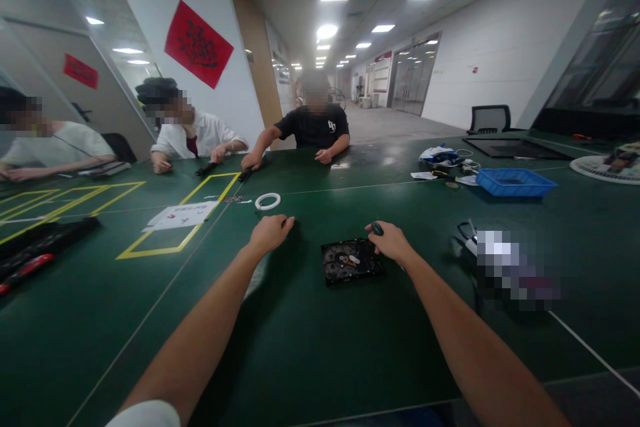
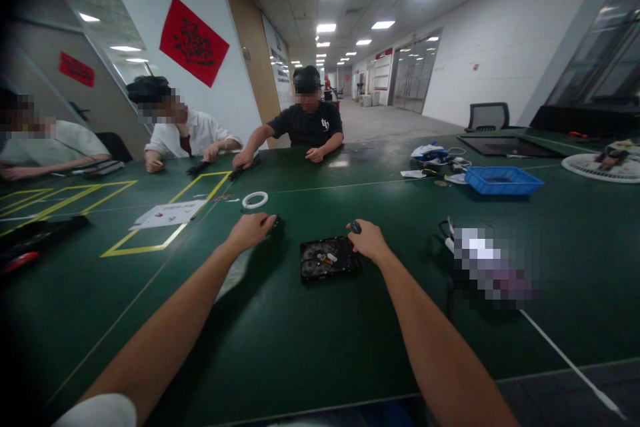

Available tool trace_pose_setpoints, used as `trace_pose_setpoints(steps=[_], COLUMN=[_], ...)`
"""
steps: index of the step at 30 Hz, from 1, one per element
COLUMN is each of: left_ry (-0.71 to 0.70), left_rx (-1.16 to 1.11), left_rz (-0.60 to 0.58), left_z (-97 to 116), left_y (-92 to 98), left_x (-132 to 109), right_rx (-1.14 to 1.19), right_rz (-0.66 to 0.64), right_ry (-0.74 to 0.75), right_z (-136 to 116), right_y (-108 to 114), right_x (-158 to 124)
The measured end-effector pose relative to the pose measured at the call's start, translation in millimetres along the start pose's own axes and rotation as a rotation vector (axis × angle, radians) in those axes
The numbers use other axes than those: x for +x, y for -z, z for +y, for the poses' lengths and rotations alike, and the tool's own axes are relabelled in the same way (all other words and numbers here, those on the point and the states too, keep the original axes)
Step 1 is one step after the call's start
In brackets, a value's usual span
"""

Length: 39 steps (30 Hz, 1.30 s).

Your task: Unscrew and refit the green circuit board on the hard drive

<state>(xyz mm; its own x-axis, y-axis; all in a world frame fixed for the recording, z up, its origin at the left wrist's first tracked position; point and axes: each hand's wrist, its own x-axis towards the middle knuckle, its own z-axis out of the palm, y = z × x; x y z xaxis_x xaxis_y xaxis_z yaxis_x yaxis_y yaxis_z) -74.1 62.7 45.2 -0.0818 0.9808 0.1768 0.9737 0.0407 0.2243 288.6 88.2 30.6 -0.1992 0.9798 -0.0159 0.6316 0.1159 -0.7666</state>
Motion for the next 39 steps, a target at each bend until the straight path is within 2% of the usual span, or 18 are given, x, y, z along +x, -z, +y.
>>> trace_pose_setpoints(steps=[6,11,18,27,34,39], left_ry=[-0.034,0.007,0.026,0.047,0.023,0.084], left_rx=[-0.178,-0.296,-0.332,-0.397,-0.437,-0.539], left_rz=[-0.033,-0.033,-0.031,-0.051,-0.076,-0.123], left_z=[12,19,24,25,24,22], left_y=[-3.9,-8.5,-17.1,-20.7,-22.5,-24.4], left_x=[-3,-4,-2,-3,-4,-3], right_rx=[0.136,0.077,-0.057,-0.015,-0.05,-0.071], right_rz=[-0.322,-0.507,-0.491,-0.515,-0.528,-0.498], right_ry=[-0.052,0.093,0.176,0.157,0.161,0.148], right_z=[-4,-5,-5,-6,-19,-22], right_y=[23,42,44,42,28,19], right_x=[-11,-16,-16,-18,-21,-23])
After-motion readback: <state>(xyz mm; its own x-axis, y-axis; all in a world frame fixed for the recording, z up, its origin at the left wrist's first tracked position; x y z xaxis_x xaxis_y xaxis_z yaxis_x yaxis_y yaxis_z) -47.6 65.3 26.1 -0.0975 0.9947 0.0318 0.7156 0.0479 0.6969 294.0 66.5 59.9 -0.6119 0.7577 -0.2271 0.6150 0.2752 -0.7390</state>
